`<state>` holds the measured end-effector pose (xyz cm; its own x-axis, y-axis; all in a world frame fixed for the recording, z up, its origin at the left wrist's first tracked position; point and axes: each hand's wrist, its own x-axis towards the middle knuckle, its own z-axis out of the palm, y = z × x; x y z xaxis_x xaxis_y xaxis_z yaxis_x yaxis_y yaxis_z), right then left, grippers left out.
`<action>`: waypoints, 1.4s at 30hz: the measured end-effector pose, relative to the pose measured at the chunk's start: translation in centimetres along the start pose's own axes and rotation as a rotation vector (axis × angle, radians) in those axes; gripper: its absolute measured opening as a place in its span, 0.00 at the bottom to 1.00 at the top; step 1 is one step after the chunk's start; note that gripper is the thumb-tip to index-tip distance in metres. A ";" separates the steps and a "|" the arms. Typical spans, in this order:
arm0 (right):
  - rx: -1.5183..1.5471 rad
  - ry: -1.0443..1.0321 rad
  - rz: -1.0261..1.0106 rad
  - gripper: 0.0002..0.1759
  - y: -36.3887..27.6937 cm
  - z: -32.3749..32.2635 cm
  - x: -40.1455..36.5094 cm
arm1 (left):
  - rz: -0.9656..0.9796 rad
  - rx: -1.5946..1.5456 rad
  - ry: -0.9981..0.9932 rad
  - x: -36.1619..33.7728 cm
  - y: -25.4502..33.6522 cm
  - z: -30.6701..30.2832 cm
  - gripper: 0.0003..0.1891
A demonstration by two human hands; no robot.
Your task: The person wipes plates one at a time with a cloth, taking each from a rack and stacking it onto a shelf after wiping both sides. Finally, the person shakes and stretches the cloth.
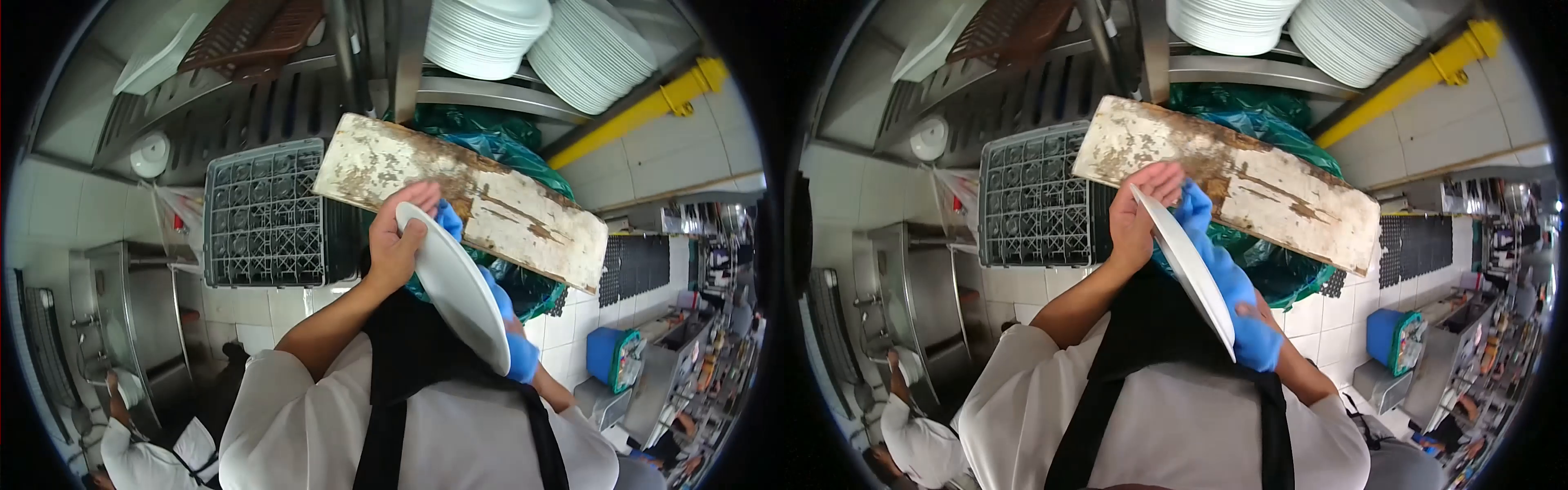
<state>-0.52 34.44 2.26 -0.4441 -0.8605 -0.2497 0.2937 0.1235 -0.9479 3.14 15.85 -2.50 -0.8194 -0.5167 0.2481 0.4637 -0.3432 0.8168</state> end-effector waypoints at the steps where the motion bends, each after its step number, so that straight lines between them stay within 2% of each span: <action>1: -0.031 -0.020 -0.002 0.32 -0.4 -0.4 -0.6 | -0.047 -0.020 -0.052 -0.1 0.1 -0.4 0.30; 3: -0.042 -0.027 -0.031 0.32 -1.4 -1.3 -1.9 | -0.080 -0.056 -0.042 0.0 0.4 0.2 0.31; 6: 0.109 0.039 -0.122 0.32 -2.4 -1.8 -0.9 | -0.117 -0.133 -0.049 1.0 1.2 1.8 0.31; 8: 0.291 0.080 -0.116 0.31 -2.5 -1.8 2.1 | -0.074 0.196 -0.216 2.0 0.8 0.8 0.27; 10: 0.507 0.097 -0.043 0.31 -1.9 -1.6 4.6 | -0.149 0.057 -0.166 2.2 1.5 1.3 0.26; 12: 0.648 0.131 0.085 0.31 -0.4 -0.8 5.6 | -0.008 0.158 -0.166 2.7 1.5 0.7 0.33; 13: 0.659 0.168 0.166 0.31 0.6 -0.4 5.6 | -0.013 0.143 -0.180 2.7 2.0 1.5 0.33; 14: 0.682 0.246 0.301 0.35 2.3 -0.2 5.8 | -0.008 0.089 -0.095 2.5 2.8 2.3 0.35; 15: 0.566 0.194 0.257 0.36 2.4 0.3 5.0 | 0.008 0.041 -0.009 2.5 3.5 2.6 0.37; 16: 0.414 0.157 0.191 0.37 2.2 0.6 3.6 | 0.013 0.042 -0.015 2.5 3.5 1.6 0.37; 18: 0.180 0.127 0.107 0.38 1.9 0.8 1.9 | 0.046 0.383 -0.296 2.9 3.0 -1.4 0.35; 20: 0.057 0.160 0.041 0.39 1.2 0.6 0.4 | -0.360 0.296 -0.352 2.0 3.1 -3.6 0.25; 22: 0.006 0.240 -0.031 0.40 0.5 0.2 -0.4 | -0.313 0.355 -0.225 1.9 2.8 -3.8 0.20; 23: 0.010 0.292 -0.071 0.41 0.1 -0.2 -0.5 | -0.292 0.369 -0.242 2.2 2.6 -3.7 0.20; 25: 0.043 0.398 -0.178 0.42 -0.7 -0.7 -0.7 | -0.383 0.102 -0.004 3.5 2.6 -3.2 0.19; 28: 0.140 0.527 -0.366 0.44 -1.8 -1.7 0.6 | -0.430 0.187 0.046 5.7 3.9 -3.0 0.18; 30: 0.197 0.626 -0.414 0.45 -2.8 -1.9 2.2 | -0.451 0.227 -0.026 7.9 5.5 -3.1 0.18; 31: 0.250 0.770 -0.290 0.51 -4.0 -1.6 3.0 | -0.435 0.216 -0.099 9.0 6.3 -3.2 0.19; 32: 0.245 0.787 -0.302 0.51 -4.2 -1.8 3.7 | -0.417 0.205 -0.168 10.2 7.3 -3.1 0.20; 33: 0.320 0.796 -0.319 0.48 -4.1 -2.1 4.5 | -0.390 0.204 -0.263 11.3 8.3 -2.9 0.22; 34: 0.393 0.799 -0.335 0.46 -4.7 -2.2 5.4 | -0.382 0.196 -0.275 12.5 9.1 -3.1 0.22; 36: 0.440 0.796 -0.387 0.42 -6.0 -2.3 6.9 | -0.423 0.049 -0.482 14.7 10.6 -4.0 0.25; 37: 0.516 0.791 -0.494 0.40 -6.3 -2.8 7.7 | -0.404 0.096 -0.538 15.5 12.9 -3.5 0.32; 38: 0.593 0.783 -0.601 0.37 -6.9 -3.2 8.4 | -0.263 0.180 -0.552 16.4 14.2 -3.4 0.32; 39: 0.615 0.842 -0.597 0.27 -7.9 -3.6 9.0 | -0.108 0.331 -0.525 17.6 15.6 -4.8 0.28; 41: 0.636 0.776 -0.661 0.23 -7.7 -6.9 9.4 | 0.054 0.413 -0.272 20.7 18.2 -7.1 0.16; 42: 0.652 0.703 -0.714 0.20 -7.8 -8.3 9.8 | 0.162 0.463 -0.185 22.8 19.5 -8.4 0.14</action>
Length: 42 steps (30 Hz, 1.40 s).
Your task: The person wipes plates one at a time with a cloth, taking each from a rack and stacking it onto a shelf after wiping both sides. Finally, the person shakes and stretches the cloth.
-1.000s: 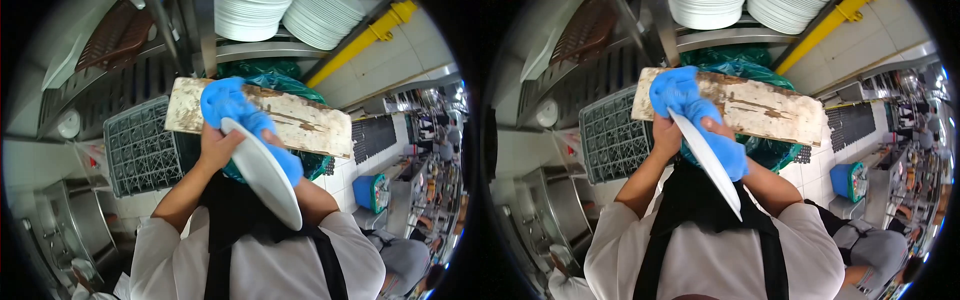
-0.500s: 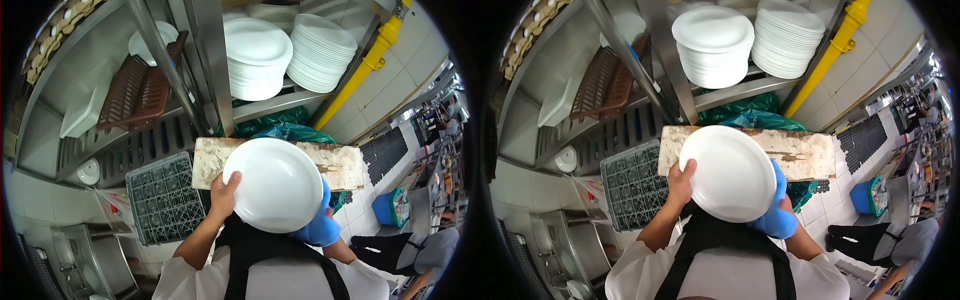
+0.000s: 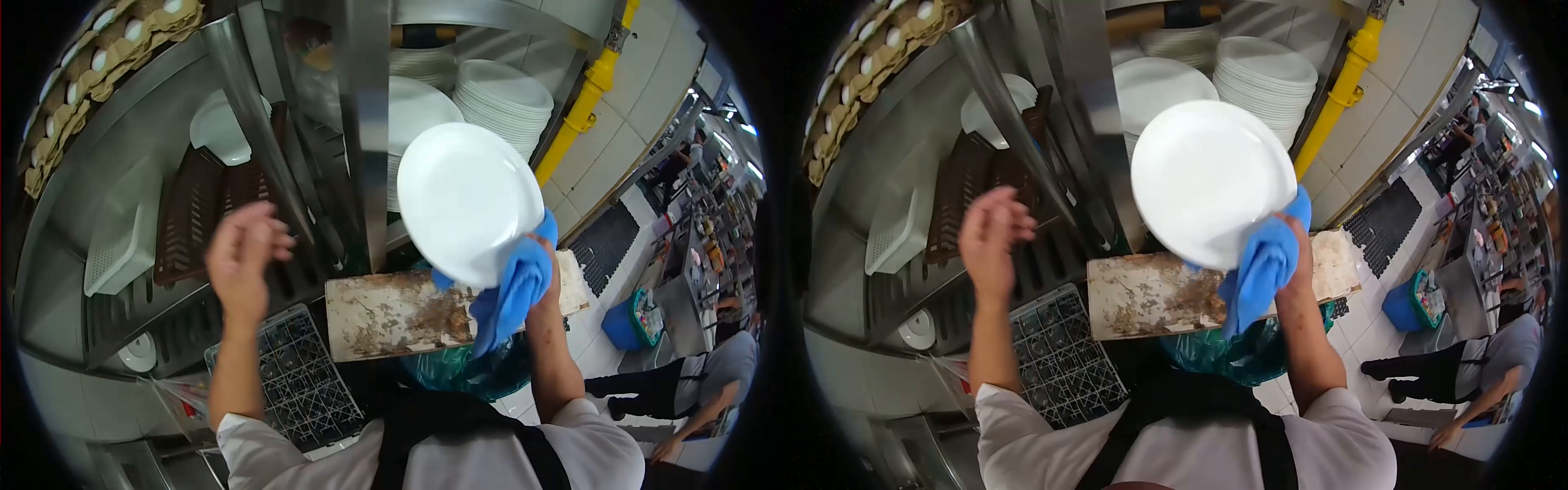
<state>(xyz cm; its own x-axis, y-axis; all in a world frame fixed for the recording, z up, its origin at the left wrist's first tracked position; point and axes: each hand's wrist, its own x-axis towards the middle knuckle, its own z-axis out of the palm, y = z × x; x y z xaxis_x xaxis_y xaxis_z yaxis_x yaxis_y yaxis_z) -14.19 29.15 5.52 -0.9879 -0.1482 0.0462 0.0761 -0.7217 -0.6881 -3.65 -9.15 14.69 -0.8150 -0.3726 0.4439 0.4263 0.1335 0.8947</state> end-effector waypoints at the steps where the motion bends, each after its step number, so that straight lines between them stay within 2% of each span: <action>1: -0.006 -0.002 -0.011 0.20 -0.1 0.5 1.2 | 0.080 0.124 0.113 2.3 -0.2 -1.7 0.13; 2: -0.035 -0.030 -0.049 0.16 -0.4 1.2 2.6 | 0.209 0.233 0.138 5.0 -0.8 -3.6 0.12; 5: -0.026 -0.049 -0.074 0.13 -0.3 3.1 6.3 | 0.320 0.752 0.183 12.9 -3.1 -7.4 0.18; 6: 0.021 -0.046 -0.049 0.13 0.0 4.0 7.1 | 0.331 0.736 0.179 15.3 -3.9 -8.3 0.18; 8: -0.020 -0.043 -0.142 0.13 0.9 6.7 7.7 | 0.460 1.249 0.156 19.7 -6.8 -10.4 0.23; 12: 0.003 0.122 -0.102 0.11 2.6 8.8 11.1 | 0.400 1.356 0.045 26.0 -10.8 -12.7 0.29; 14: -0.182 0.268 -0.141 0.11 3.0 11.2 11.3 | 0.443 1.527 0.013 28.1 -12.0 -13.1 0.32; 15: -0.254 0.190 -0.231 0.16 3.3 11.7 11.7 | 0.437 1.529 0.008 28.9 -12.2 -12.9 0.30; 16: -0.256 0.194 -0.240 0.16 3.6 12.1 12.1 | 0.445 1.521 0.006 29.7 -12.2 -12.9 0.30; 18: -0.490 0.245 -0.301 0.19 4.1 12.9 12.8 | 0.351 1.562 -0.045 31.2 -12.0 -13.0 0.26; 19: -0.599 0.206 -0.339 0.28 4.4 12.6 13.5 | 0.356 1.557 -0.050 31.6 -11.9 -12.9 0.26; 20: -0.599 0.215 -0.339 0.28 4.7 12.6 14.0 | 0.361 1.596 -0.033 31.9 -11.7 -12.8 0.22; 22: -1.142 0.213 -0.505 0.37 5.0 12.3 15.1 | 0.375 1.634 -0.026 32.7 -12.0 -12.6 0.19; 23: -1.192 0.234 -0.425 0.43 4.9 12.0 15.5 | 0.373 1.679 -0.015 33.0 -11.9 -12.7 0.16; 24: -1.189 0.247 -0.423 0.43 4.9 11.5 15.4 | 0.370 1.723 -0.002 33.3 -12.0 -13.0 0.14; 26: -0.955 0.170 -0.417 0.43 4.5 10.6 15.1 | 0.383 1.728 -0.009 33.5 -12.1 -13.5 0.12; 28: -0.875 0.141 -0.428 0.43 3.3 10.8 12.6 | 0.400 1.740 -0.011 34.6 -12.7 -15.8 0.11; 30: -0.751 0.245 -0.365 0.41 2.1 8.8 11.2 | 0.577 1.663 0.031 36.4 -14.4 -19.6 0.13; 32: -0.637 0.211 -0.327 0.39 1.0 6.5 9.9 | 0.551 1.584 0.317 32.9 -10.5 -18.5 0.14; 34: 0.022 -0.158 -0.040 0.38 -0.7 6.6 7.3 | 0.601 1.667 0.294 31.6 -9.0 -21.1 0.18; 35: 0.035 -0.153 -0.044 0.38 -1.0 6.4 6.7 | 0.515 1.513 0.396 30.8 -8.3 -21.6 0.20; 37: 0.322 -0.343 -0.068 0.40 -1.6 6.3 5.6 | 0.365 1.314 0.576 29.0 -6.5 -22.5 0.24; 40: 0.350 -0.227 0.027 0.43 -0.9 7.6 0.8 | 0.165 1.127 0.726 25.3 -5.7 -26.7 0.28; 41: 0.371 -0.149 0.111 0.42 0.1 6.2 0.5 | 0.101 0.815 0.734 23.1 -5.6 -27.3 0.28; 42: 0.379 -0.158 0.117 0.42 0.8 5.5 0.3 | 0.042 0.498 0.733 20.8 -5.8 -27.9 0.27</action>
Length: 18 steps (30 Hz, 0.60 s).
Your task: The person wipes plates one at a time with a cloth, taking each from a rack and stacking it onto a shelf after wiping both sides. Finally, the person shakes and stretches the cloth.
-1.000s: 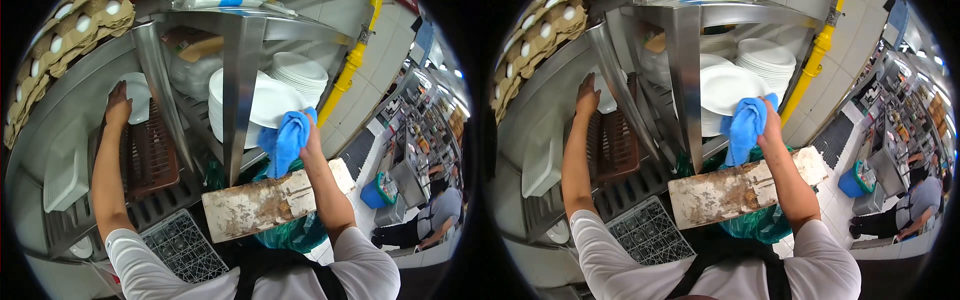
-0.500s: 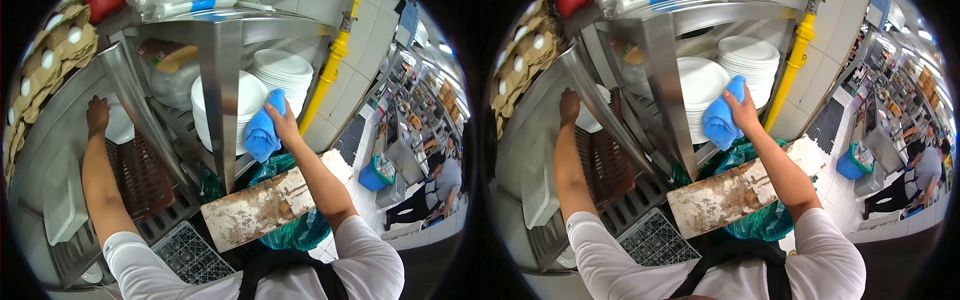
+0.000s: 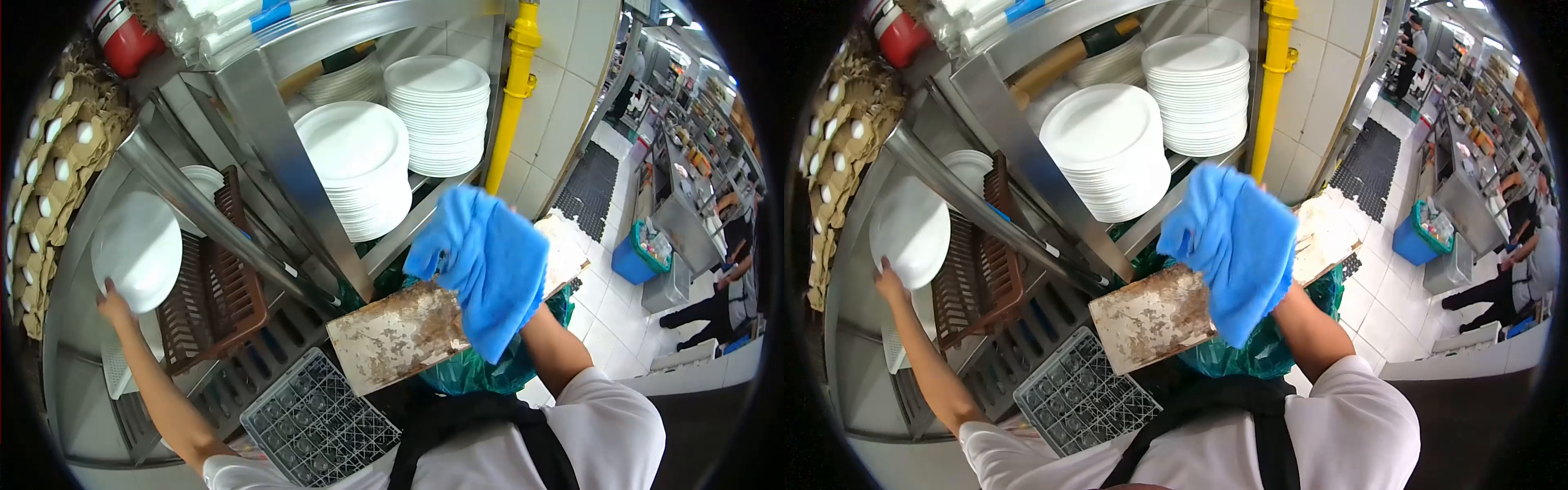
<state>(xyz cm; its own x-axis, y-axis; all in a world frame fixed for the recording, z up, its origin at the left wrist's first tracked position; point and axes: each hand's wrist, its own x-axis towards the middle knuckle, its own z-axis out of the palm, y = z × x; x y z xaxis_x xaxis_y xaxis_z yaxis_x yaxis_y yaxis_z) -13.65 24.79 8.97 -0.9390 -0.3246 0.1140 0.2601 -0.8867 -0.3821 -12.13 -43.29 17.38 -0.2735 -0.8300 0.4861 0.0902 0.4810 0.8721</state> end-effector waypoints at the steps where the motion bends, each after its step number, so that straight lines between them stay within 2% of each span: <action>1: 0.019 -0.060 0.045 0.40 0.7 -0.6 -0.4 | -0.119 -0.110 -0.049 -1.1 -1.5 -2.1 0.26; 2: 0.038 -0.119 0.088 0.38 1.0 -1.1 -0.9 | -0.238 -0.220 -0.099 -2.1 -2.6 -4.3 0.25; 4: 0.116 -0.026 0.161 0.35 1.0 -2.1 -1.6 | -0.407 -0.436 -0.202 -7.5 -1.5 -8.0 0.22; 6: 0.083 -0.306 0.155 0.35 0.5 -3.4 -1.6 | -0.493 -0.571 -0.142 -13.7 1.1 -10.8 0.21; 7: 0.092 -0.303 0.167 0.35 0.0 -3.1 -2.1 | -0.494 -0.645 -0.130 -17.7 3.4 -11.6 0.22; 9: 0.061 -0.043 0.247 0.35 -1.4 -1.2 -3.5 | -0.501 -0.757 -0.084 -25.2 6.5 -12.8 0.27; 10: 0.071 -0.038 0.263 0.35 -1.8 -0.9 -4.2 | -0.506 -0.791 -0.055 -28.3 7.6 -13.4 0.29; 12: 0.115 -0.020 0.299 0.35 -2.8 -0.3 -5.2 | -0.546 -0.861 -0.044 -34.9 10.7 -12.7 0.32; 14: 0.075 0.011 0.314 0.34 -3.6 0.7 -6.3 | -0.446 -0.755 0.035 -40.0 6.5 -13.9 0.30; 16: 0.030 0.051 0.350 0.33 -3.8 1.3 -7.3 | -0.591 -0.802 -0.057 -45.5 13.0 -9.5 0.28; 18: -0.113 -0.035 0.178 0.33 -3.6 1.5 -8.3 | -0.655 -0.856 -0.131 -49.6 11.4 -8.4 0.26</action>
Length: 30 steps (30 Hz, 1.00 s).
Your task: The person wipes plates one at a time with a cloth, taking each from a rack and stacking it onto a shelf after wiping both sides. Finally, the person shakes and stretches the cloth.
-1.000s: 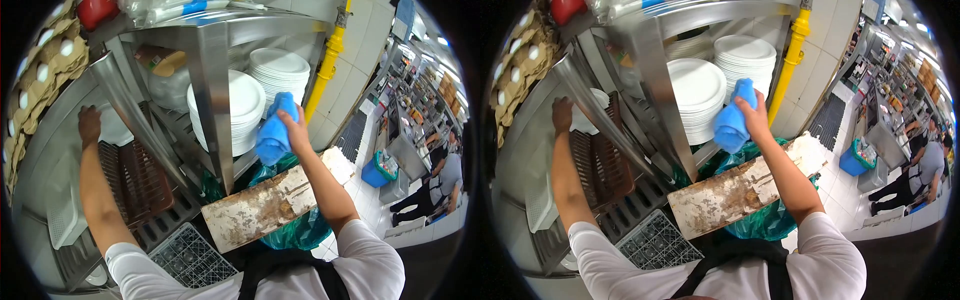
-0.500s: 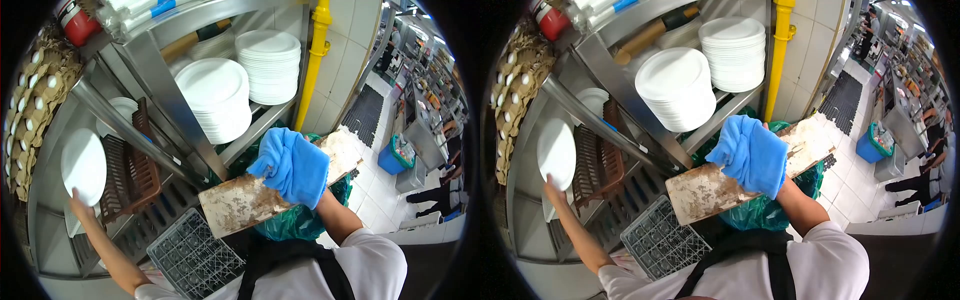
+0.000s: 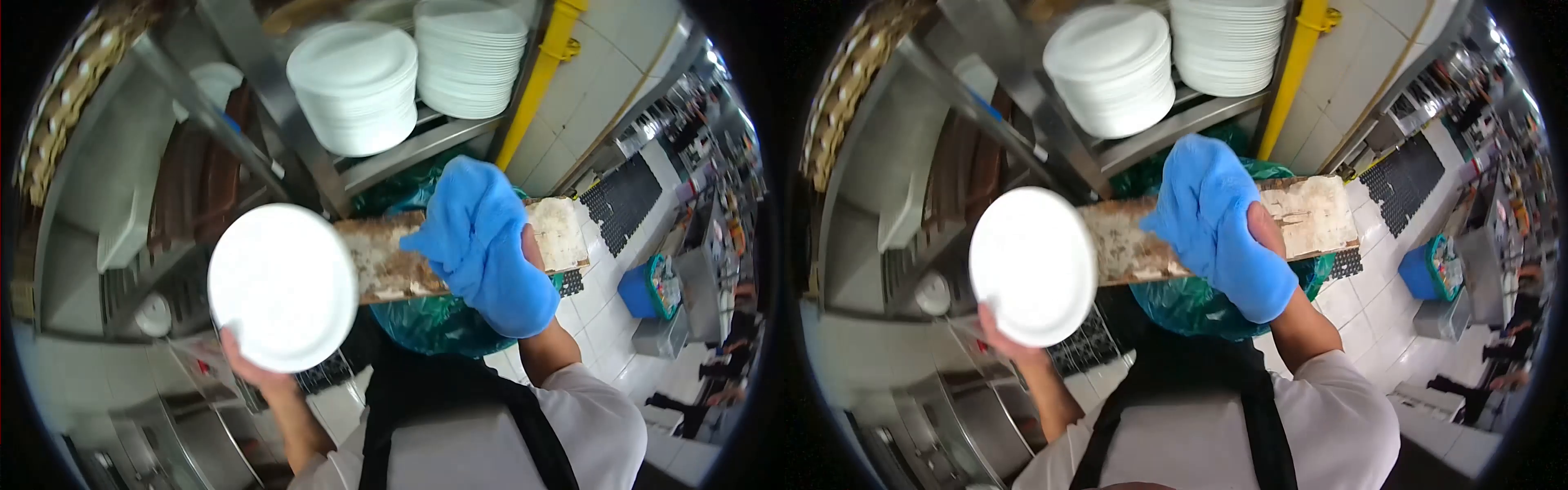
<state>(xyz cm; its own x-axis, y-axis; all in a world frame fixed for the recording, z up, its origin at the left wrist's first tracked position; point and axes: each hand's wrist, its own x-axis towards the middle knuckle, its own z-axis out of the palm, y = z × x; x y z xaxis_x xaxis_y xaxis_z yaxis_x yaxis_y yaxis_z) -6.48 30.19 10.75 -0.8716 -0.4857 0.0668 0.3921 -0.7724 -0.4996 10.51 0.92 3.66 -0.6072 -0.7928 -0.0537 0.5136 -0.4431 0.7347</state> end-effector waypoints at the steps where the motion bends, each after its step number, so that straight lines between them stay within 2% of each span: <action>1: -0.238 -0.121 -0.086 0.33 -0.1 -3.8 -0.2 | -0.081 -0.071 0.003 -1.3 -1.4 1.8 0.27; 2: -0.242 -0.125 -0.049 0.33 0.1 -4.9 -0.1 | -0.163 -0.144 0.000 -2.7 -2.6 3.7 0.28; 4: -0.487 -0.174 -0.196 0.48 -0.2 -5.4 0.7 | -0.291 -0.214 -0.215 -4.7 -4.6 5.9 0.33; 6: -1.130 -0.378 -0.363 0.49 -1.9 -3.9 0.5 | -0.404 -0.295 -0.368 -6.1 -6.1 7.5 0.36; 7: -1.631 -0.346 -0.511 0.49 -1.6 -3.2 0.9 | -0.438 -0.293 -0.414 -6.9 -6.7 8.1 0.36; 9: -2.152 -0.287 -0.489 0.50 1.2 -3.5 1.3 | -0.434 -0.233 -0.444 -8.6 -8.3 9.6 0.36; 11: -1.942 -0.343 -0.583 0.48 3.3 -3.2 0.2 | -0.434 -0.122 -0.511 -9.4 -9.7 10.3 0.33; 13: -1.842 -0.483 -0.565 0.45 4.6 -3.1 -1.4 | -0.447 -0.110 -0.477 -9.2 -9.9 11.6 0.32; 14: -1.843 -0.482 -0.566 0.45 4.5 -3.6 -2.5 | -0.444 -0.109 -0.442 -9.0 -9.9 12.0 0.32; 16: -1.784 -0.852 -0.509 0.40 3.8 -5.5 -4.5 | -0.437 -0.167 -0.507 -8.1 -9.5 12.1 0.32; 17: -1.782 -0.860 -0.504 0.40 3.1 -7.0 -4.8 | -0.428 -0.229 -0.566 -8.0 -9.2 12.1 0.32; 19: -2.012 -0.727 -0.502 0.39 0.8 -9.7 -3.9 | -0.445 -0.247 -0.554 -8.4 -9.0 11.9 0.32; 20: -2.020 -0.605 -0.383 0.38 -0.5 -9.5 -2.7 | -0.456 -0.228 -0.522 -8.8 -9.1 11.7 0.32; 22: -2.006 -0.383 -0.453 0.39 -0.6 -8.1 -0.9 | -0.465 -0.193 -0.504 -9.8 -9.8 12.2 0.32; 24: -1.927 -0.354 -0.746 0.41 2.2 -7.0 -0.6 | -0.476 -0.162 -0.503 -10.0 -10.5 12.7 0.32; 26: -1.809 -0.521 -0.629 0.40 4.1 -4.4 -2.6 | -0.545 -0.137 -0.495 -9.4 -10.9 12.5 0.32; 29: -1.772 -0.681 -0.515 0.36 4.6 -6.4 -5.1 | -0.521 -0.158 -0.448 -7.8 -11.0 11.5 0.32; 30: -1.670 -0.729 -0.310 0.33 3.7 -7.3 -5.9 | -0.519 -0.210 -0.444 -7.6 -11.0 11.1 0.32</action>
<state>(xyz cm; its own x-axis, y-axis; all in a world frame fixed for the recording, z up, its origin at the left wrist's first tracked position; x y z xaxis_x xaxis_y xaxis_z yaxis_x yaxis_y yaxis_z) -2.04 33.12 2.21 -0.3847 -0.8321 0.3995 -0.7967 0.0808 -0.5989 2.68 16.45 3.51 -0.9714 -0.2326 -0.0479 0.1705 -0.8235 0.5411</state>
